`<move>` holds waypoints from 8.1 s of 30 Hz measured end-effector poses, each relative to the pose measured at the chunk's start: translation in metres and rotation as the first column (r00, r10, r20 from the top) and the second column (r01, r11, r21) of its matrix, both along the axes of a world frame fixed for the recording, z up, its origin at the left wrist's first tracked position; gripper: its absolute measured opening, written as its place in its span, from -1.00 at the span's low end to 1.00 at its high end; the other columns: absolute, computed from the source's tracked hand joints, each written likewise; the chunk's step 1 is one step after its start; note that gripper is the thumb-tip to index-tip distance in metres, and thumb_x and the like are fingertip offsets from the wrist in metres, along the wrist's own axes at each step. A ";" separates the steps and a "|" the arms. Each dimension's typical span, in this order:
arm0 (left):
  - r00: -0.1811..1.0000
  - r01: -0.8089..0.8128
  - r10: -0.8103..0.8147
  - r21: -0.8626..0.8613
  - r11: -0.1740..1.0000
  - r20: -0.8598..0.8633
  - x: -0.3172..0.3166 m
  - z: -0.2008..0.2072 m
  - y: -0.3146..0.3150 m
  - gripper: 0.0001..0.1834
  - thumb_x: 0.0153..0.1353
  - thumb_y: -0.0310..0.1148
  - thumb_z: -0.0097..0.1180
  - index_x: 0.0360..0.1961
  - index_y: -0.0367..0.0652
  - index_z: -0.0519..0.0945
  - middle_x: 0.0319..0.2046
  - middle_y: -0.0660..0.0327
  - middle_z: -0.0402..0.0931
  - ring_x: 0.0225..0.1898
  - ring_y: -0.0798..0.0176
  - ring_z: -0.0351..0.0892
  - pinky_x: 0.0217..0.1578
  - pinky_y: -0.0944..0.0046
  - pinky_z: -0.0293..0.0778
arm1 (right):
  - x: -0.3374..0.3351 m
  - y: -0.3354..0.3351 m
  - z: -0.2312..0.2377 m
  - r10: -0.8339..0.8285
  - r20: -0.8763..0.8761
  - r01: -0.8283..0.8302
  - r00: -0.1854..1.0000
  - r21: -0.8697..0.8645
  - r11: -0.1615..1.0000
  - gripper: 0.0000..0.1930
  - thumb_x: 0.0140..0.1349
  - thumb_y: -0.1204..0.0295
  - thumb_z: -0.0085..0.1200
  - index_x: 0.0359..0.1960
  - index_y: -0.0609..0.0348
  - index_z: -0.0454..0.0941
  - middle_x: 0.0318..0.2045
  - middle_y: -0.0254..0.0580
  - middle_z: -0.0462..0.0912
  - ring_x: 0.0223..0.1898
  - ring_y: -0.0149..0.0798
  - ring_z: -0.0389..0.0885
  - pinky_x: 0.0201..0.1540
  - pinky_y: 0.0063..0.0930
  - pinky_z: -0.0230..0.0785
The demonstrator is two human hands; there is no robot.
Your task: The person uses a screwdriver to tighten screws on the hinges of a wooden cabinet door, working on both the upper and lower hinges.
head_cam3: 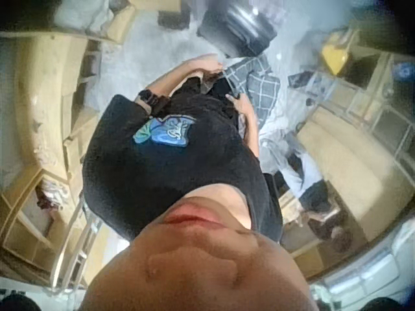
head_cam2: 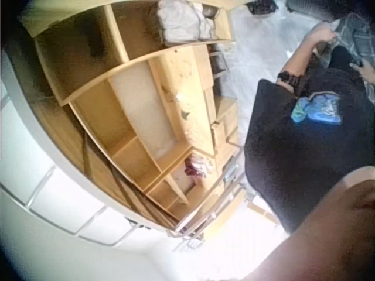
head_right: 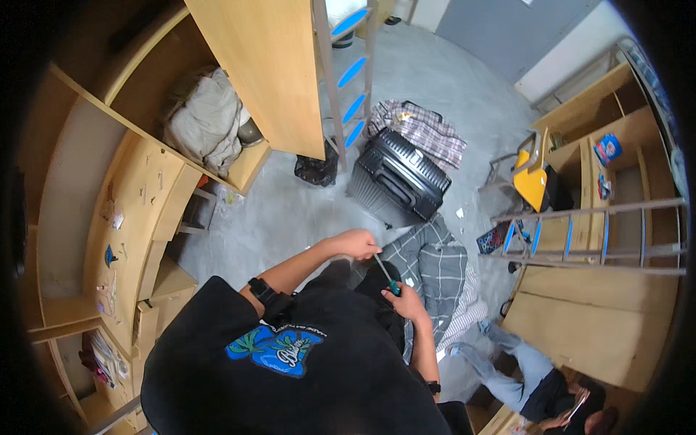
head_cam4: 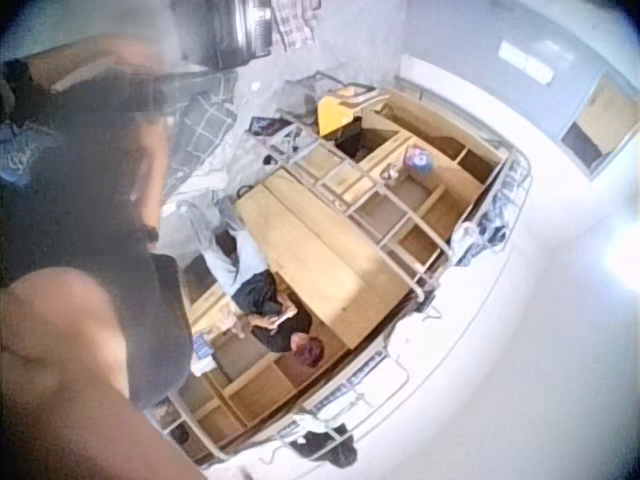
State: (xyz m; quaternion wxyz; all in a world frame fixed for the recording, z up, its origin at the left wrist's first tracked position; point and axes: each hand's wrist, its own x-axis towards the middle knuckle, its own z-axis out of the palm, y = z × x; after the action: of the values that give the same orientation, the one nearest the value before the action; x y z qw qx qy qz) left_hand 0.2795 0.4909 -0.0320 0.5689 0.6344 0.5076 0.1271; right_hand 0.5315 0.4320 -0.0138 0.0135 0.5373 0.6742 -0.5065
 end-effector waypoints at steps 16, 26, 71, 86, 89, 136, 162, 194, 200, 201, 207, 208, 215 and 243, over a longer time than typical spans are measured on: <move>0.633 -0.696 0.770 -0.377 0.611 0.078 -0.077 0.019 -0.014 -0.80 0.20 -0.41 -0.02 -0.25 -0.29 0.57 -0.45 0.18 0.61 -0.49 0.36 0.58 -0.48 0.41 0.46 | -0.145 0.242 -0.056 0.794 -0.078 -0.797 0.603 -0.006 0.604 -0.52 -0.11 0.17 0.25 -0.15 0.14 0.53 -0.28 0.01 0.61 -0.19 0.02 0.57 -0.16 -0.25 0.38; -0.051 -0.917 0.977 -0.398 0.036 0.206 -0.172 0.020 -0.041 -0.62 0.27 -0.13 -0.04 -0.22 -0.29 0.55 -0.42 0.16 0.59 -0.49 0.35 0.59 -0.47 0.45 0.46 | -0.280 0.234 0.007 0.530 -0.439 -0.688 0.725 -0.453 0.566 -0.83 0.10 0.46 0.17 -0.46 0.20 0.41 -0.61 -0.34 0.51 -0.60 -0.47 0.51 -0.56 -0.60 0.34; -0.152 -0.859 0.951 -0.511 0.007 0.269 -0.569 -0.489 0.000 -0.60 0.35 -0.13 -0.21 -0.17 -0.26 0.51 -0.44 0.25 0.53 -0.46 0.40 0.50 -0.42 0.43 0.46 | -0.749 0.192 -0.543 0.486 -0.392 -0.607 0.781 -0.660 0.443 -0.80 0.17 0.44 -0.05 -0.16 0.11 0.35 -0.57 -0.36 0.37 -0.62 -0.47 0.30 -0.58 -0.58 0.22; -0.112 -0.717 0.994 0.692 -0.087 0.008 -0.573 -0.601 -0.003 -0.71 0.26 -0.30 -0.15 -0.14 -0.26 0.48 -0.16 -0.11 0.44 -0.08 -0.15 0.38 -0.06 0.01 0.31 | -0.814 0.171 -0.662 0.251 -0.755 -0.753 0.606 -0.442 0.488 -0.64 0.29 0.27 -0.15 0.02 0.23 0.36 -0.06 -0.21 0.46 -0.03 -0.32 0.41 0.02 -0.45 0.26; -0.214 -0.851 0.976 0.499 -0.164 -0.044 -0.553 -0.568 0.032 -0.44 0.28 -0.16 -0.14 0.21 -0.25 0.16 0.01 -0.20 0.30 0.05 -0.24 0.25 0.06 -0.04 0.19 | -0.783 0.200 -0.693 0.072 -0.692 -0.572 0.719 -0.530 0.626 -0.66 0.33 0.23 -0.19 -0.05 0.24 0.39 -0.12 -0.21 0.47 -0.07 -0.29 0.43 0.00 -0.41 0.28; 0.256 -0.920 0.910 0.206 0.333 -0.327 -0.592 -0.658 0.087 -0.53 0.01 -0.26 0.21 -0.02 -0.10 0.44 -0.16 -0.02 0.51 -0.10 -0.04 0.49 -0.10 0.07 0.39 | -0.836 0.307 -0.741 -0.432 -0.519 0.145 0.738 -0.503 0.852 -0.79 0.29 0.54 -0.42 -0.09 0.35 0.17 -0.49 0.07 0.53 -0.56 -0.13 0.56 -0.49 -0.28 0.49; 0.291 -0.897 0.877 0.211 0.389 -0.382 -0.585 -0.662 0.092 -0.62 0.00 -0.32 0.19 -0.19 -0.29 0.39 -0.26 -0.14 0.49 -0.12 -0.14 0.48 -0.13 0.00 0.42 | -0.836 0.306 -0.724 -0.289 -0.507 0.097 0.812 -0.371 0.924 -0.74 0.35 0.41 -0.34 -0.04 0.35 0.20 -0.53 -0.03 0.53 -0.67 -0.21 0.50 -0.58 -0.36 0.43; 0.314 -0.908 0.885 0.163 0.385 -0.343 -0.583 -0.655 0.097 -0.65 0.01 -0.37 0.15 -0.22 -0.36 0.39 -0.29 -0.21 0.50 -0.19 -0.17 0.52 -0.16 -0.02 0.43 | -0.832 0.315 -0.731 -0.261 -0.535 0.048 0.803 -0.379 0.924 -0.76 0.31 0.51 -0.35 -0.02 0.31 0.18 -0.50 0.02 0.51 -0.56 -0.14 0.54 -0.46 -0.25 0.52; 0.256 -0.926 0.919 0.197 0.322 -0.301 -0.580 -0.682 0.099 -0.63 0.10 -0.29 0.09 -0.13 -0.31 0.39 -0.23 -0.16 0.50 -0.12 -0.16 0.48 -0.10 -0.02 0.38 | -0.833 0.318 -0.732 -0.284 -0.543 0.078 0.791 -0.370 0.926 -0.78 0.32 0.48 -0.33 -0.08 0.32 0.24 -0.50 -0.01 0.52 -0.56 -0.16 0.55 -0.45 -0.28 0.53; 0.193 -0.961 0.954 0.153 0.231 -0.230 -0.581 -0.689 0.099 -0.61 0.13 -0.26 0.06 -0.08 -0.28 0.39 -0.21 -0.14 0.50 -0.10 -0.15 0.47 -0.09 0.00 0.37 | -0.834 0.315 -0.729 -0.282 -0.544 0.075 0.790 -0.371 0.926 -0.78 0.32 0.48 -0.33 -0.08 0.32 0.24 -0.50 -0.01 0.52 -0.56 -0.16 0.55 -0.45 -0.28 0.53; -0.104 -0.989 0.992 -0.099 -0.111 -0.070 -0.593 -0.733 0.103 -0.64 0.21 -0.18 -0.04 -0.10 -0.23 0.48 -0.19 -0.10 0.51 -0.10 -0.13 0.47 -0.08 0.06 0.35 | -0.829 0.319 -0.730 -0.096 -0.396 -0.130 0.913 -0.508 0.852 -0.78 0.31 0.39 -0.26 -0.12 0.22 0.33 -0.29 0.00 0.59 -0.37 -0.23 0.57 -0.37 -0.34 0.47; -0.068 -0.997 0.995 -0.034 -0.071 -0.071 -0.597 -0.740 0.096 -0.64 0.23 -0.17 -0.05 -0.14 -0.25 0.51 -0.22 -0.09 0.53 -0.11 -0.14 0.47 -0.10 0.06 0.35 | -0.827 0.294 -0.722 -0.133 -0.350 -0.105 0.927 -0.584 0.805 -0.77 0.32 0.36 -0.26 -0.12 0.21 0.35 -0.25 -0.01 0.59 -0.31 -0.24 0.57 -0.32 -0.32 0.45; -0.408 -0.770 0.898 -0.590 -0.243 0.164 -0.607 -0.704 0.100 -0.54 0.27 -0.11 -0.17 -0.48 -0.31 0.52 -0.68 0.11 0.42 -0.76 0.30 0.33 -0.78 0.26 0.22 | -0.820 0.282 -0.710 -0.108 -0.460 -0.214 0.881 -0.593 0.776 -0.73 0.16 0.36 0.11 -0.22 0.30 0.42 -0.30 -0.17 0.56 -0.37 -0.30 0.57 -0.31 -0.34 0.48; -0.362 -0.752 0.916 -0.635 -0.178 0.172 -0.583 -0.683 0.090 -0.51 0.27 0.08 -0.23 -0.42 -0.16 0.43 -0.71 0.26 0.33 -0.77 0.38 0.24 -0.74 0.34 0.18 | -0.808 0.276 -0.705 -0.157 -0.408 -0.120 0.900 -0.575 0.809 -0.79 0.22 0.36 0.03 -0.28 0.28 0.42 -0.32 -0.11 0.60 -0.30 -0.25 0.59 -0.28 -0.30 0.46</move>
State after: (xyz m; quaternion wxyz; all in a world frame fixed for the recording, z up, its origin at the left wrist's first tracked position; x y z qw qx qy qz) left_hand -0.3040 0.5812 -0.7151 0.4633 -0.1480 0.5889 0.6455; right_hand -0.2764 0.7081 -0.7190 0.0224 0.3859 0.4646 -0.7967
